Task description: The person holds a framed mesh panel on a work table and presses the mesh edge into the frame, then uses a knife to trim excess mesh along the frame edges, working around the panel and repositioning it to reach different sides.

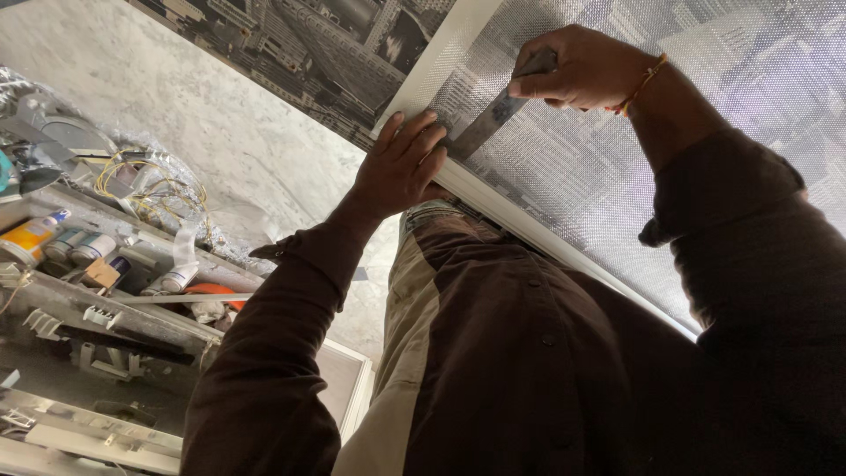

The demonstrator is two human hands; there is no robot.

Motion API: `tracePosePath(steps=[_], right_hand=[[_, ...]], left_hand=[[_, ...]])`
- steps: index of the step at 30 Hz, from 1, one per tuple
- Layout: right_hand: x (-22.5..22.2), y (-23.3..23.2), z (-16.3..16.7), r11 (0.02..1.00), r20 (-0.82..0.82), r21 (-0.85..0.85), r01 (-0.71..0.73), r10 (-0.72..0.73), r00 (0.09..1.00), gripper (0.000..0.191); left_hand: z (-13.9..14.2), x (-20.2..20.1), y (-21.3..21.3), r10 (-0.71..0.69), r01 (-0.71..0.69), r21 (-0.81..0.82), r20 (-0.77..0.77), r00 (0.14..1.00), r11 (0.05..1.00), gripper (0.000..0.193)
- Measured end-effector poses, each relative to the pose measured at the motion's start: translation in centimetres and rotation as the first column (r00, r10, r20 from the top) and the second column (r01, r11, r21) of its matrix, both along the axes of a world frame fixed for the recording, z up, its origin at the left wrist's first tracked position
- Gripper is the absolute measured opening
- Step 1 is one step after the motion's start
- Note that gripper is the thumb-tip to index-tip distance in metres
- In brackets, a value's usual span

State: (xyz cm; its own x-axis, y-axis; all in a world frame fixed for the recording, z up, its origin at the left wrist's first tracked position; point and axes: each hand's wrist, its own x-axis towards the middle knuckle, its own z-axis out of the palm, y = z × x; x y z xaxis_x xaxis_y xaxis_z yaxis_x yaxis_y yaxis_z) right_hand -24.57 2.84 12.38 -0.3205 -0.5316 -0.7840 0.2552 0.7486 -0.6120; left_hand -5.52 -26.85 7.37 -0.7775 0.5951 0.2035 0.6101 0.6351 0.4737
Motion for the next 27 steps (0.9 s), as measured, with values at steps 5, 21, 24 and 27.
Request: tracePosePath(steps=[5, 21, 24, 27], right_hand=[[3.8, -2.3, 3.8, 0.996, -0.042, 0.009, 0.092, -0.091, 0.995, 0.031], [1.9, 2.3, 0.1, 0.999, -0.062, 0.02, -0.026, 0.027, 0.998, 0.031], [1.7, 1.3, 1.3, 0.999, 0.046, -0.027, 0.036, -0.035, 0.998, 0.031], [3.0, 0.1, 3.5, 0.999, 0.038, -0.018, 0.029, -0.029, 0.999, 0.028]], left_hand=[[-0.6, -0.1, -0.1, -0.016, 0.016, -0.019, 0.009, 1.0, 1.0, 0.065], [2.9, -1.3, 2.5, -0.012, 0.025, -0.079, 0.163, 0.987, 0.997, 0.069], [2.6, -1.3, 3.1, 0.023, -0.01, -0.063, 0.206, 0.978, 0.998, 0.067], [2.6, -1.2, 3.4, 0.054, -0.046, -0.038, 0.227, 0.972, 0.998, 0.064]])
